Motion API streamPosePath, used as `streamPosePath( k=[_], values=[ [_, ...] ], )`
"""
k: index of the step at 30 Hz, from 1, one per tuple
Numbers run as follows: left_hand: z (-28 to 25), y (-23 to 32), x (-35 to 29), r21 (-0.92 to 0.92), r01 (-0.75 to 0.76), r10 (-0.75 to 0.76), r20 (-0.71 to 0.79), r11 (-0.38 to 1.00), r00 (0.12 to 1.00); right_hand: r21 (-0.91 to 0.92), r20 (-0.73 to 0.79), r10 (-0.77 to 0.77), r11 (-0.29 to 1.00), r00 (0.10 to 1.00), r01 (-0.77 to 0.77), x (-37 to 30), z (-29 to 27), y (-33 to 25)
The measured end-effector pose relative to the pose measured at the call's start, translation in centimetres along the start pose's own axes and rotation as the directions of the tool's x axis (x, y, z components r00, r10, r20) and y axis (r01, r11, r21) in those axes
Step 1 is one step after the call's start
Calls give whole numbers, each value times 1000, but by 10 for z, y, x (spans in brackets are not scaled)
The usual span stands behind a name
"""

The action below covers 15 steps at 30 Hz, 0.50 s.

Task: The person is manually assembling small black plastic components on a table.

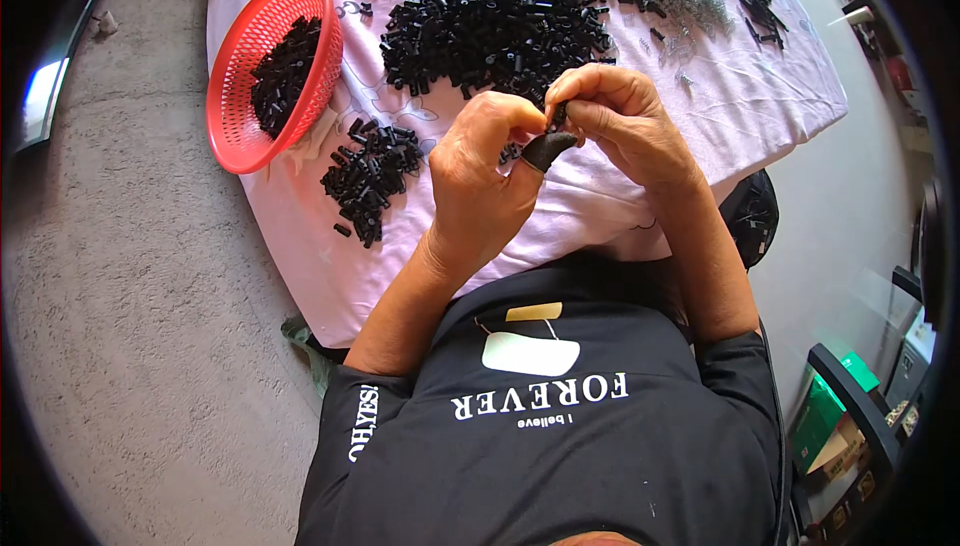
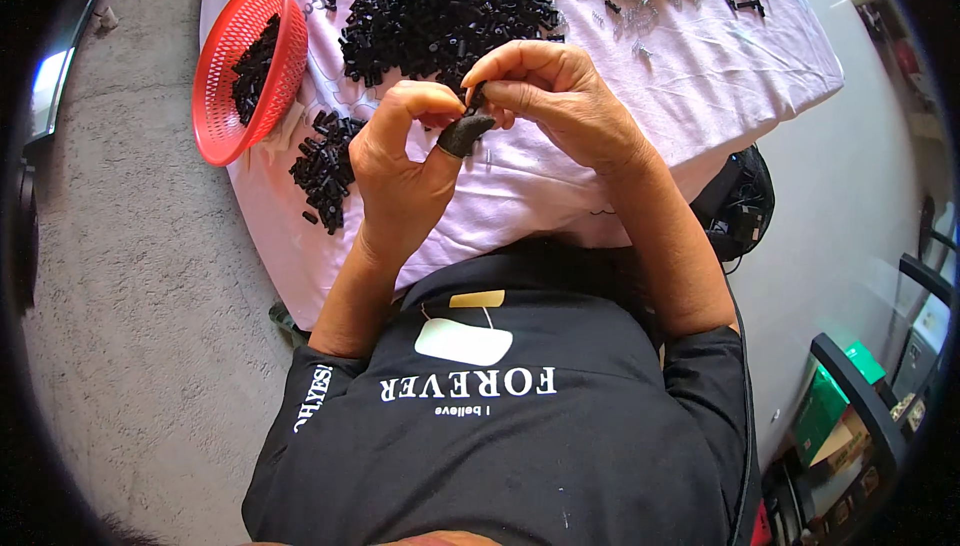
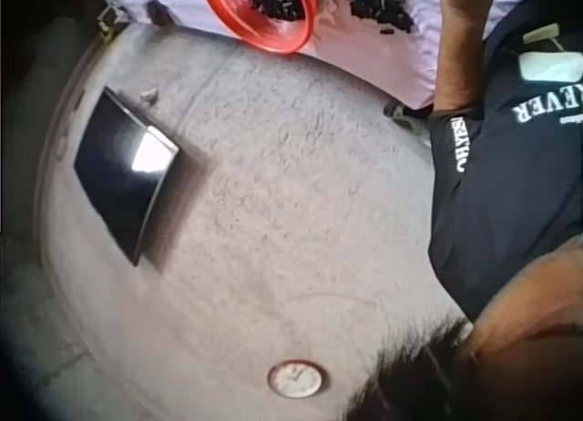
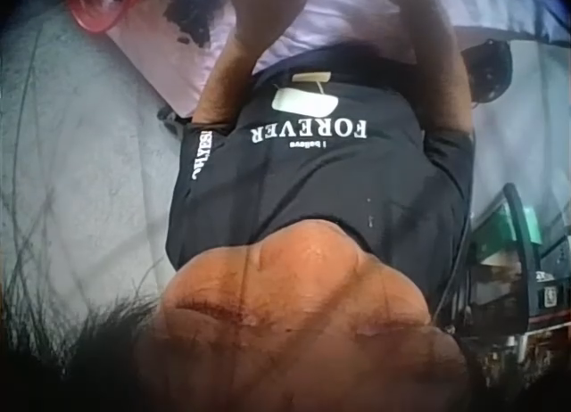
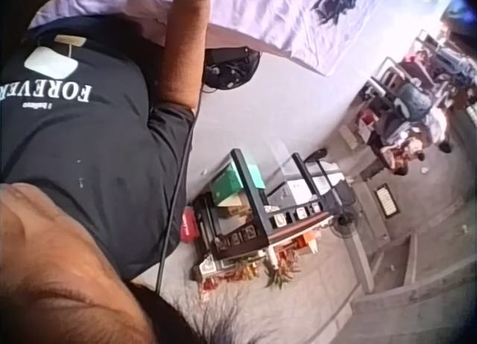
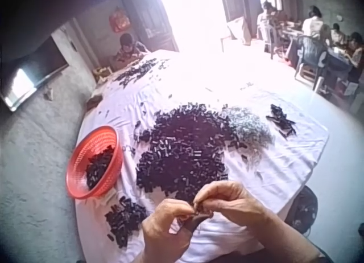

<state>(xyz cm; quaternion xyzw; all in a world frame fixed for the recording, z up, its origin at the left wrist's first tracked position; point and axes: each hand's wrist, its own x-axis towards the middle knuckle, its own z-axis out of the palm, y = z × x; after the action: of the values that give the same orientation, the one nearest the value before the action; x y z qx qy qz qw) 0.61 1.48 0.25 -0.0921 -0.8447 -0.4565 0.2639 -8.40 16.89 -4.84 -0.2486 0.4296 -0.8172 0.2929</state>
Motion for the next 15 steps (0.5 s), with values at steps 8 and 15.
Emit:
streamPosePath(
  k=[8, 15],
  values=[
    [-6, -4, 8, 49, -13, 8, 100, 999, 995, 128, 33, 41, 991, 999, -45, 1, -1, -1],
    [-9, -4, 12, 32, -15, 8, 213, 999, 977, 139, 45, 53, 989, 998, -59, 1, -1, -4]
  ],
)
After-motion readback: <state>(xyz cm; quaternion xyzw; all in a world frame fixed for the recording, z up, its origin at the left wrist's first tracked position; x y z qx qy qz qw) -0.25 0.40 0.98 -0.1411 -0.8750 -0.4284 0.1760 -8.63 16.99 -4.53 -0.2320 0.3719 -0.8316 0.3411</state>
